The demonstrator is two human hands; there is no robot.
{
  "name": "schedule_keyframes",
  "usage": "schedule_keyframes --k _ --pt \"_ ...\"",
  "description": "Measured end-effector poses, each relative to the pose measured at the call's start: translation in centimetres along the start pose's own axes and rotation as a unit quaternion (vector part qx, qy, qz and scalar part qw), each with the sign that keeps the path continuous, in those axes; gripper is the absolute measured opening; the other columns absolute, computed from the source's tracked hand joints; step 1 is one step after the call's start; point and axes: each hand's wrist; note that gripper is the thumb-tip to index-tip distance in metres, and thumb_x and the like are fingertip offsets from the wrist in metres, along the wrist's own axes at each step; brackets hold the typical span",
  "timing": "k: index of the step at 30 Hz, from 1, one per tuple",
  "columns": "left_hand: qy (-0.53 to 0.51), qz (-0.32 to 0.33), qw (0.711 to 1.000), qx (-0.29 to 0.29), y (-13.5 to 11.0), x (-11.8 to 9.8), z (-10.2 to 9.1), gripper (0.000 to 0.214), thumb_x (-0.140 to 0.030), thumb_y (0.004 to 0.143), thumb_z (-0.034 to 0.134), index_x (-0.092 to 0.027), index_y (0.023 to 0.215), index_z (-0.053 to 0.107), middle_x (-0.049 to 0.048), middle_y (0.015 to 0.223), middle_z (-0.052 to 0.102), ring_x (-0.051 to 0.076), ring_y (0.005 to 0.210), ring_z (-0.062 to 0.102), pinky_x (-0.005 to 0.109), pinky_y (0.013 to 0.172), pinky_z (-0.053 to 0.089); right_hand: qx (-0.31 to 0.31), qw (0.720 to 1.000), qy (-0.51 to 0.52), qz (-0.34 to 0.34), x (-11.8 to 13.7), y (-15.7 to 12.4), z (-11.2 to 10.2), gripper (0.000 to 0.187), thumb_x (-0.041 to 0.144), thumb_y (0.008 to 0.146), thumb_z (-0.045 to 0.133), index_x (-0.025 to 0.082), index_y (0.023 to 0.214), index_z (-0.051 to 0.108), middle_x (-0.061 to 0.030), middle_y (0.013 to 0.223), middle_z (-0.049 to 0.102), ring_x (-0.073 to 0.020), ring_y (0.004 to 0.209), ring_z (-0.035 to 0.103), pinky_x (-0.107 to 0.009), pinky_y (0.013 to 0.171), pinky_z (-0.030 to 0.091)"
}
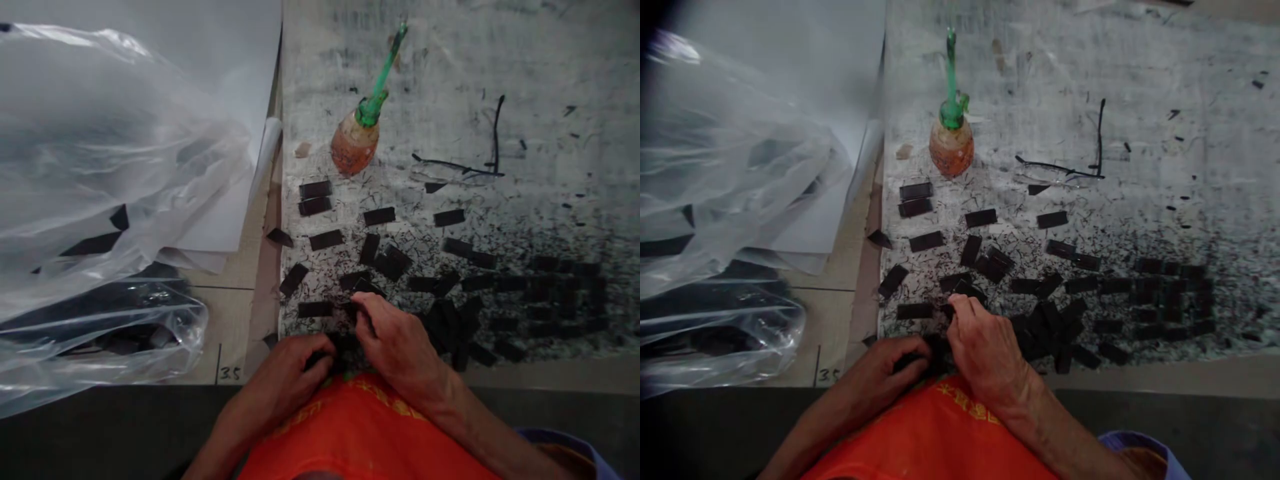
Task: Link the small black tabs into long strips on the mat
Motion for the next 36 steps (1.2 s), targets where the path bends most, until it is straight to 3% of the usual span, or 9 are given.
schedule_keyframes --k 6,8,13,15,18,21,27,33,36 --pt "-0.016 0.001 1.000 0.000 -0.1 -0.1 -0.2 0.017 -0.020 0.084 0.045 -0.023 0.086 0.062 -0.0060 0.081 0.063 0.011 0.075 0.055 0.021 0.069 0.036 0.044 0.970 0.221 0.087 -0.9 0.5 -0.4 0.017 0.017 0.082 0.048 0.018 0.096 0.059 0.0004 0.074 0.069 -0.0138 0.060 0.064 -0.024 0.060 0.049" --pt "-0.025 -0.002 1.000 0.003 -0.3 -0.2 -0.3 0.017 -0.021 0.084 0.045 -0.023 0.086 0.062 -0.0066 0.081 0.063 0.010 0.075 0.055 0.021 0.069 0.037 0.044 0.973 0.216 0.066 -1.0 0.4 -0.4 0.018 0.018 0.084 0.047 0.017 0.097 0.060 -0.0015 0.079 0.069 -0.0150 0.066 0.065 -0.026 0.064 0.050" --pt "-0.040 -0.011 0.999 -0.015 -0.7 -1.2 -0.6 0.016 -0.023 0.085 0.046 -0.024 0.088 0.061 -0.0067 0.084 0.063 0.011 0.079 0.056 0.020 0.072 0.038 -0.044 0.986 0.158 -0.022 -1.2 -0.9 -1.0 0.020 0.021 0.087 0.045 0.016 0.099 0.061 -0.0088 0.099 0.063 -0.0188 0.091 0.060 -0.030 0.079 0.047" --pt "-0.057 -0.005 0.997 -0.042 -0.5 -1.9 -0.6 0.014 -0.023 0.085 0.048 -0.025 0.088 0.061 -0.0074 0.084 0.063 0.010 0.080 0.056 0.019 0.072 0.038 -0.011 0.980 0.199 -0.025 -0.9 -1.2 -1.6 0.022 0.025 0.084 0.053 0.017 0.103 0.060 -0.0065 0.099 0.063 -0.0170 0.087 0.060 -0.027 0.076 0.047" --pt "-0.084 0.022 0.993 -0.086 0.2 -2.9 -0.5 0.009 -0.022 0.083 0.053 -0.024 0.084 0.062 -0.0078 0.080 0.062 0.009 0.076 0.056 0.018 0.070 0.038 0.096 0.955 0.280 0.010 -0.3 -1.3 -2.4 0.029 0.027 0.076 0.064 0.021 0.105 0.061 -0.0002 0.091 0.065 -0.0136 0.075 0.059 -0.023 0.068 0.046" --pt "-0.076 0.034 0.991 -0.104 1.2 -3.8 -0.5 0.010 -0.023 0.084 0.052 -0.023 0.082 0.061 -0.0071 0.077 0.061 0.009 0.073 0.055 0.018 0.067 0.038 0.130 0.926 0.350 0.056 -0.4 -1.1 -2.7 0.014 0.025 0.081 0.058 0.022 0.093 0.066 0.0039 0.078 0.066 -0.0111 0.069 0.059 -0.020 0.061 0.043" --pt "-0.013 0.072 0.992 -0.100 3.2 -5.5 -0.7 0.011 -0.022 0.086 0.050 -0.024 0.086 0.060 -0.0078 0.078 0.062 0.008 0.073 0.057 0.016 0.066 0.041 0.079 0.921 0.366 0.104 -2.7 -1.0 -2.7 0.013 0.022 0.082 0.054 0.022 0.084 0.067 0.0052 0.068 0.064 -0.0092 0.060 0.057 -0.018 0.053 0.039" --pt "0.131 0.165 0.952 -0.223 5.8 -6.6 -1.5 0.011 -0.017 0.087 0.048 -0.020 0.093 0.057 -0.0031 0.088 0.064 0.009 0.082 0.059 0.017 0.075 0.045 -0.075 0.933 0.301 0.183 -5.8 0.0 -3.7 0.018 0.034 0.079 0.054 0.020 0.081 0.065 0.0023 0.062 0.061 -0.0111 0.052 0.053 -0.019 0.047 0.040" --pt "0.188 0.188 0.938 -0.224 6.7 -6.5 -1.5 0.016 -0.017 0.089 0.044 -0.020 0.099 0.057 0.0002 0.092 0.063 0.012 0.086 0.059 0.022 0.080 0.046 -0.117 0.934 0.272 0.199 -6.6 1.2 -4.5 0.021 0.038 0.079 0.055 0.019 0.080 0.065 0.0008 0.062 0.062 -0.0122 0.050 0.054 -0.021 0.047 0.041"
Point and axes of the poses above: each hand's wrist, its own y-axis towards the middle knuckle, its own z-axis out of the palm, x = y × z
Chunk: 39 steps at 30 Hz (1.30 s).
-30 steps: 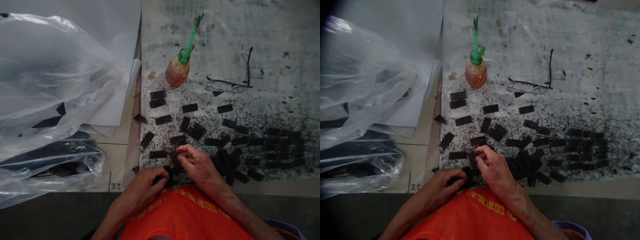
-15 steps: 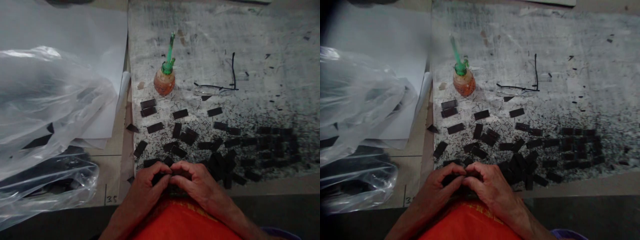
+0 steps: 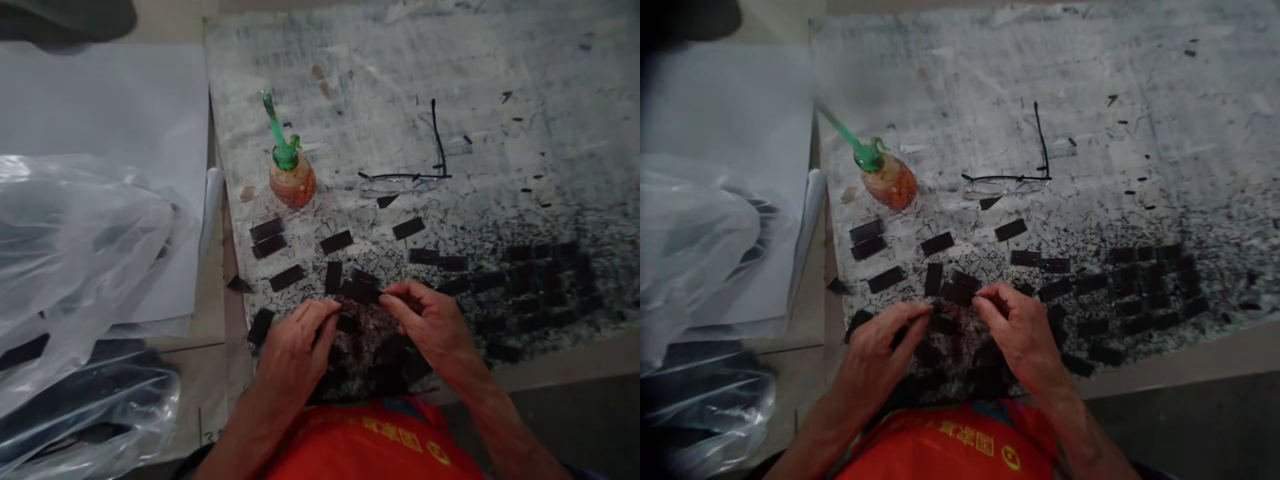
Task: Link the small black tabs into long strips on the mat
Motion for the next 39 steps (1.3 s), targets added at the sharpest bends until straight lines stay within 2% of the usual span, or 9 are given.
schedule_keyframes --k 2,5,9,16,23,30,35,39 --pt "0.035 0.014 0.999 0.022 0.2 0.1 0.4 0.025 -0.015 0.089 0.042 -0.022 0.109 0.054 0.0009 0.091 0.061 0.014 0.081 0.059 0.023 0.072 0.048 -0.003 1.000 -0.009 -0.007 0.4 0.7 0.0 0.021 0.038 0.079 0.054 0.020 0.080 0.065 0.0002 0.063 0.063 -0.0123 0.049 0.054 -0.022 0.047 0.042" --pt "0.139 0.042 0.988 0.059 0.4 -0.2 0.8 0.042 -0.011 0.088 0.039 -0.026 0.128 0.039 0.0010 0.089 0.057 0.014 0.072 0.058 0.022 0.059 0.046 -0.008 1.000 -0.007 -0.009 0.9 1.4 0.5 0.018 0.036 0.080 0.055 0.020 0.080 0.065 -0.0001 0.066 0.064 -0.0129 0.050 0.055 -0.022 0.047 0.043" --pt "0.243 0.072 0.961 0.108 1.0 -0.6 1.2 0.056 -0.004 0.085 0.037 -0.027 0.135 0.025 0.0000 0.089 0.055 0.013 0.068 0.057 0.022 0.054 0.045 -0.008 1.000 0.007 0.006 1.0 1.7 1.1 0.017 0.033 0.080 0.054 0.020 0.077 0.065 -0.0001 0.064 0.063 -0.0132 0.053 0.056 -0.020 0.044 0.041" --pt "0.269 0.046 0.949 0.159 1.6 -0.5 1.3 0.064 -0.001 0.082 0.035 -0.024 0.138 0.016 0.0007 0.091 0.050 0.013 0.064 0.056 0.025 0.054 0.048 -0.018 0.999 0.006 0.047 1.2 2.1 1.3 0.017 0.034 0.078 0.055 0.020 0.074 0.064 0.0024 0.057 0.059 -0.0111 0.048 0.052 -0.020 0.044 0.041" --pt "0.288 0.037 0.941 0.171 2.1 -0.5 1.4 0.069 0.002 0.078 0.036 -0.024 0.138 0.014 0.0006 0.089 0.048 0.014 0.065 0.057 0.024 0.053 0.047 -0.022 0.999 -0.001 0.048 1.3 2.3 1.4 0.016 0.031 0.077 0.055 0.019 0.071 0.063 0.0023 0.057 0.059 -0.0100 0.044 0.050 -0.019 0.041 0.038" --pt "0.294 0.028 0.936 0.190 2.1 -0.6 1.5 0.067 -0.001 0.080 0.037 -0.023 0.139 0.012 0.0004 0.089 0.048 0.012 0.063 0.055 0.023 0.053 0.045 -0.022 0.999 -0.001 0.043 1.4 2.4 1.5 0.015 0.030 0.077 0.055 0.018 0.071 0.063 0.0014 0.057 0.059 -0.0089 0.043 0.048 -0.017 0.037 0.035" --pt "0.304 0.022 0.933 0.190 2.2 -0.5 1.4 0.068 -0.001 0.080 0.037 -0.024 0.138 0.011 0.0005 0.090 0.047 0.012 0.064 0.055 0.022 0.051 0.044 -0.014 0.999 0.006 0.038 1.3 2.4 1.5 0.015 0.030 0.078 0.055 0.019 0.074 0.065 0.0009 0.059 0.061 -0.0105 0.047 0.053 -0.018 0.039 0.037" --pt "0.313 0.024 0.931 0.187 2.4 -0.6 1.5 0.069 -0.001 0.078 0.039 -0.023 0.138 0.013 0.0006 0.089 0.047 0.012 0.062 0.055 0.022 0.047 0.039 -0.017 0.999 0.003 0.034 1.2 2.1 0.7 0.015 0.032 0.078 0.057 0.021 0.086 0.064 -0.0003 0.070 0.066 -0.0130 0.055 0.059 -0.019 0.043 0.040"
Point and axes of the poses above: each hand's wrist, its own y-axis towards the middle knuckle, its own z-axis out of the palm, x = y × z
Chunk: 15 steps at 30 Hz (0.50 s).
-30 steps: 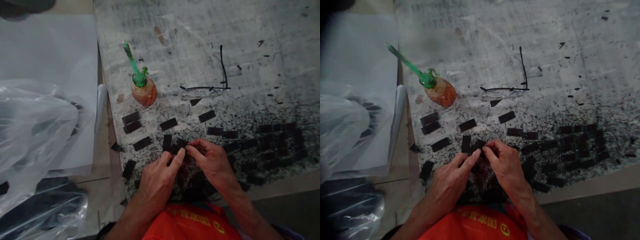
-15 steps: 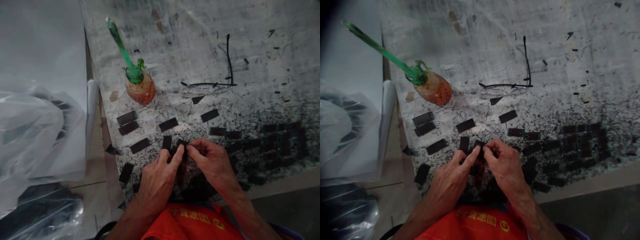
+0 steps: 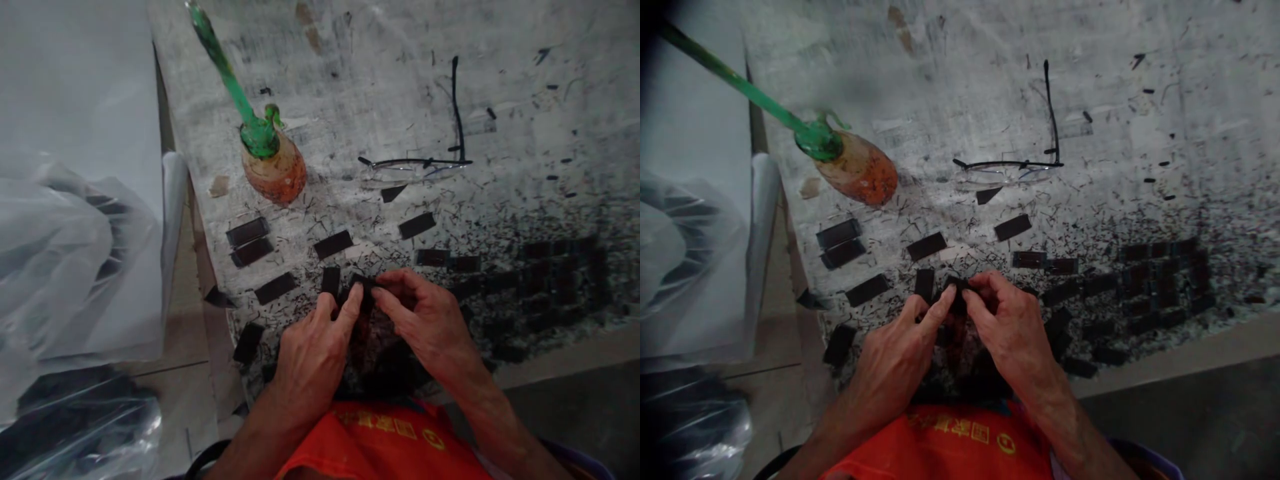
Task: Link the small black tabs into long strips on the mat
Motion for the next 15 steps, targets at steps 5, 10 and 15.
schedule_keyframes --k 5,10,15 --pt "0.015 -0.011 1.000 0.007 0.1 -0.1 0.1 0.068 -0.003 0.080 0.042 -0.027 0.138 0.016 -0.0004 0.089 0.048 0.012 0.060 0.054 0.022 0.045 0.035 -0.027 1.000 -0.004 0.012 -0.2 -0.2 -2.1 0.023 0.040 0.084 0.049 0.020 0.086 0.062 -0.0004 0.066 0.064 -0.0093 0.040 0.050 -0.020 0.037 0.035" --pt "0.011 -0.014 1.000 0.008 0.0 0.0 0.1 0.068 -0.004 0.082 0.040 -0.028 0.139 0.012 -0.0007 0.089 0.049 0.010 0.058 0.052 0.022 0.047 0.035 -0.024 0.995 -0.085 -0.045 -0.1 -0.3 -2.0 0.021 0.037 0.083 0.052 0.020 0.078 0.062 -0.0010 0.069 0.066 -0.0142 0.058 0.060 -0.023 0.054 0.042" --pt "0.006 -0.018 1.000 0.017 0.1 0.0 0.0 0.067 -0.007 0.083 0.040 -0.029 0.139 0.011 -0.0003 0.091 0.049 0.011 0.061 0.053 0.022 0.048 0.036 -0.024 0.986 -0.140 -0.087 0.0 -0.4 -0.4 0.012 0.030 0.081 0.056 0.021 0.075 0.062 0.0003 0.069 0.066 -0.0148 0.061 0.060 -0.025 0.057 0.041"
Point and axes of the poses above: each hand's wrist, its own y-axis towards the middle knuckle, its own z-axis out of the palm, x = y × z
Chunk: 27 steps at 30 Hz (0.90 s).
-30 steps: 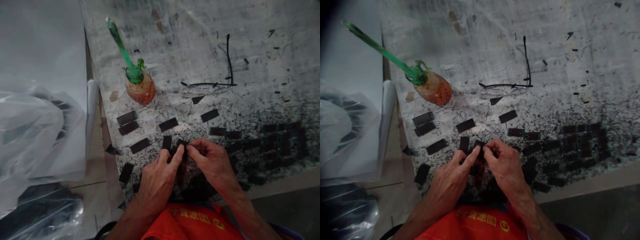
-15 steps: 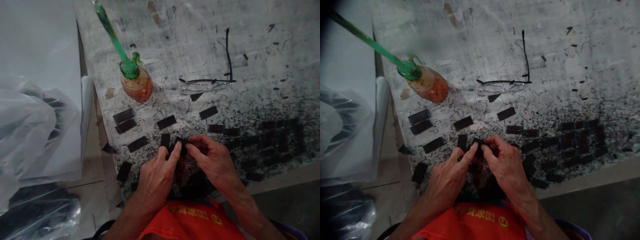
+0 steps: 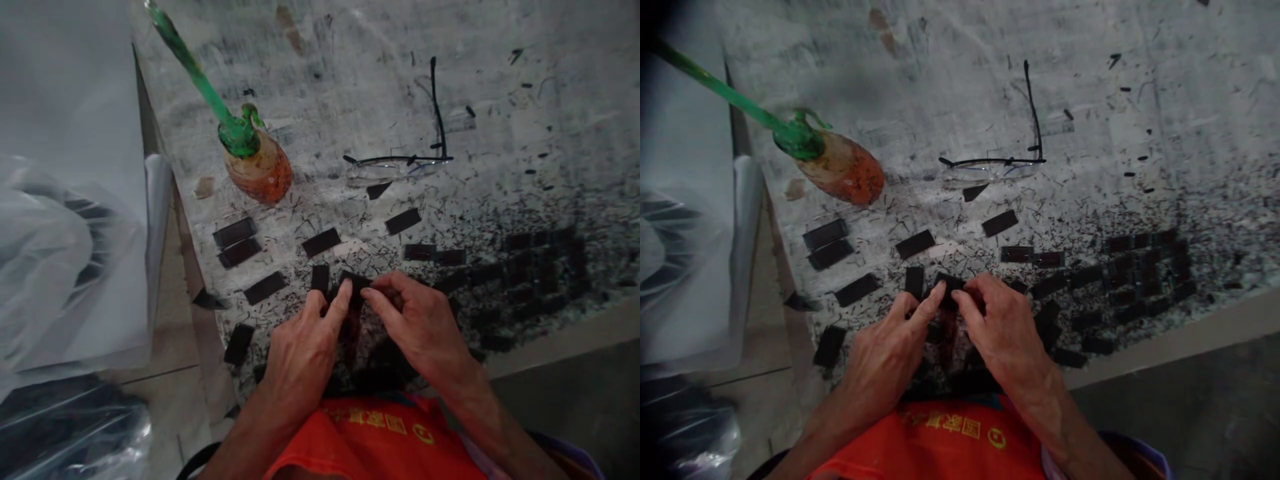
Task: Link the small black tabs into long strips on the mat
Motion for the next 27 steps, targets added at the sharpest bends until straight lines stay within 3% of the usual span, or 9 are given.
schedule_keyframes --k 9,16,18,21,24,27 --pt "0.004 -0.003 1.000 -0.011 -0.1 -0.1 0.2 0.064 -0.009 0.085 0.040 -0.029 0.139 0.012 0.0000 0.091 0.049 0.013 0.060 0.055 0.023 0.048 0.038 -0.006 0.996 -0.093 -0.003 -0.8 0.3 1.2 0.016 0.027 0.084 0.050 0.020 0.073 0.059 0.0001 0.066 0.063 -0.0163 0.060 0.059 -0.027 0.057 0.037" --pt "0.016 -0.008 1.000 -0.009 0.0 -0.3 0.0 0.063 -0.008 0.084 0.042 -0.028 0.138 0.017 0.0000 0.091 0.050 0.013 0.058 0.055 0.024 0.046 0.040 -0.033 0.990 -0.138 -0.021 -0.6 0.1 0.5 0.008 0.023 0.081 0.052 0.020 0.074 0.055 -0.0009 0.070 0.062 -0.0159 0.059 0.057 -0.027 0.055 0.039" --pt "0.015 -0.006 1.000 -0.015 0.1 -0.3 0.1 0.064 -0.008 0.083 0.043 -0.028 0.138 0.018 -0.0001 0.091 0.050 0.013 0.059 0.056 0.023 0.046 0.040 -0.073 0.986 -0.137 -0.054 -0.7 -0.4 0.2 0.008 0.019 0.082 0.050 0.019 0.082 0.058 -0.0037 0.077 0.063 -0.0177 0.069 0.060 -0.028 0.063 0.045" --pt "0.015 -0.007 1.000 -0.015 0.2 -0.4 0.2 0.062 -0.010 0.085 0.044 -0.028 0.138 0.018 -0.0002 0.090 0.050 0.013 0.062 0.057 0.023 0.046 0.040 -0.127 0.972 -0.128 -0.151 -0.8 -1.4 0.4 0.021 0.012 0.086 0.044 0.015 0.099 0.060 -0.0083 0.092 0.065 -0.0189 0.087 0.060 -0.031 0.079 0.047" --pt "0.002 -0.012 1.000 -0.008 0.2 -0.4 0.1 0.059 -0.012 0.086 0.044 -0.028 0.138 0.020 0.0003 0.090 0.051 0.013 0.067 0.059 0.021 0.048 0.042 -0.094 0.958 -0.150 -0.227 -0.9 -2.4 1.2 0.030 0.009 0.087 0.042 0.013 0.111 0.059 -0.0079 0.108 0.065 -0.0209 0.098 0.056 -0.035 0.086 0.043" --pt "-0.015 -0.009 1.000 -0.019 0.1 -0.4 0.0 0.058 -0.011 0.087 0.044 -0.028 0.137 0.021 0.0005 0.092 0.051 0.013 0.068 0.059 0.022 0.049 0.043 -0.069 0.950 -0.200 -0.228 -1.2 -3.2 2.0 0.032 0.010 0.087 0.045 0.016 0.116 0.058 -0.0023 0.119 0.062 -0.0263 0.109 0.049 -0.042 0.087 0.038"
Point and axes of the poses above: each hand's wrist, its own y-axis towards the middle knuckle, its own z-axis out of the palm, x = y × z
